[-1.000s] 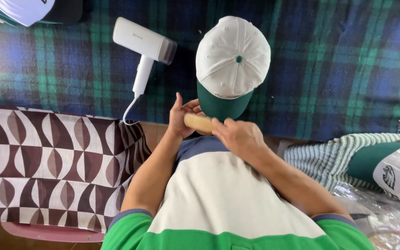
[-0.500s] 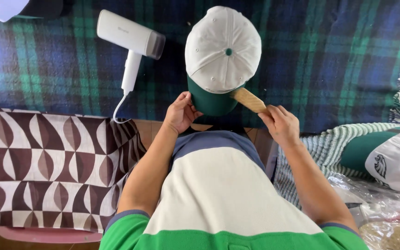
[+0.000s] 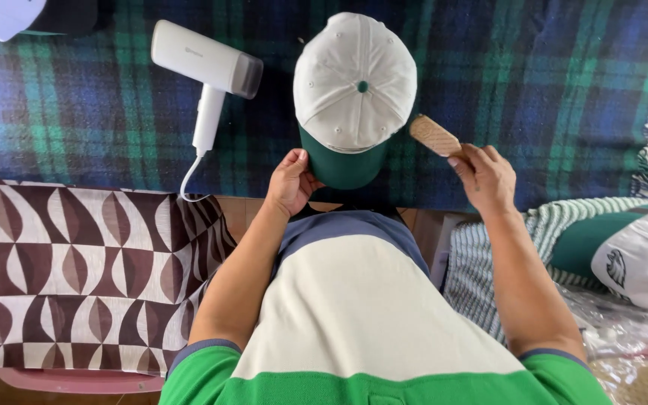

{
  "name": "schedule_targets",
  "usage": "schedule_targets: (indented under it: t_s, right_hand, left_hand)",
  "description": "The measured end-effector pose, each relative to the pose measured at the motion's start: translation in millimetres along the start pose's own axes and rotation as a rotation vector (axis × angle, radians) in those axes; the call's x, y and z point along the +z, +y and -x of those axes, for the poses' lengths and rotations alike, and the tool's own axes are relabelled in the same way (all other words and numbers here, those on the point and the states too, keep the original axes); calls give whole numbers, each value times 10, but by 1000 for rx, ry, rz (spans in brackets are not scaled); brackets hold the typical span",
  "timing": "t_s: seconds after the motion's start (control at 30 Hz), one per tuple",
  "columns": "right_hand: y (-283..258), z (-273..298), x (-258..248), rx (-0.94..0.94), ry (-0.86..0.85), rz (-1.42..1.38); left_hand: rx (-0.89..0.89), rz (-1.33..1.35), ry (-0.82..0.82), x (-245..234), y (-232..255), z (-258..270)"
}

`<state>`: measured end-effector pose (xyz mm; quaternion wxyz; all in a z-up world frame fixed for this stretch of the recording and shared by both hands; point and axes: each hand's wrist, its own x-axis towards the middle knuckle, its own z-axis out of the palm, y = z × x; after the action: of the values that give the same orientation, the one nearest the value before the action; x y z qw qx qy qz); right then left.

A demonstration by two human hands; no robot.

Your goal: Brushing a baseball cap with a wooden brush to clean the exterior and interior surfaces.

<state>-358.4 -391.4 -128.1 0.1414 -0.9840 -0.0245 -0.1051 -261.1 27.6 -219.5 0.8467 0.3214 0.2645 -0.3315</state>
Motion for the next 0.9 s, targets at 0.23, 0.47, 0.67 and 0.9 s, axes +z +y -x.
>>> schedule_targets:
  t_s: [0.23, 0.47, 0.67, 0.9]
  right_hand:
    - [-1295, -459, -45, -268, -5, -299]
    - [-115, -297, -202, -133, -6, -108]
    - [-1001, -464, -108, -279, 3, -358]
    - [-233, -353, -454, -175, 32, -42]
  left_hand:
    - [18, -58, 83, 78, -18, 21]
    - [52, -23, 112, 159, 12, 80]
    - [43, -30, 121, 174, -4, 85]
    - [52, -24, 160, 250, 13, 135]
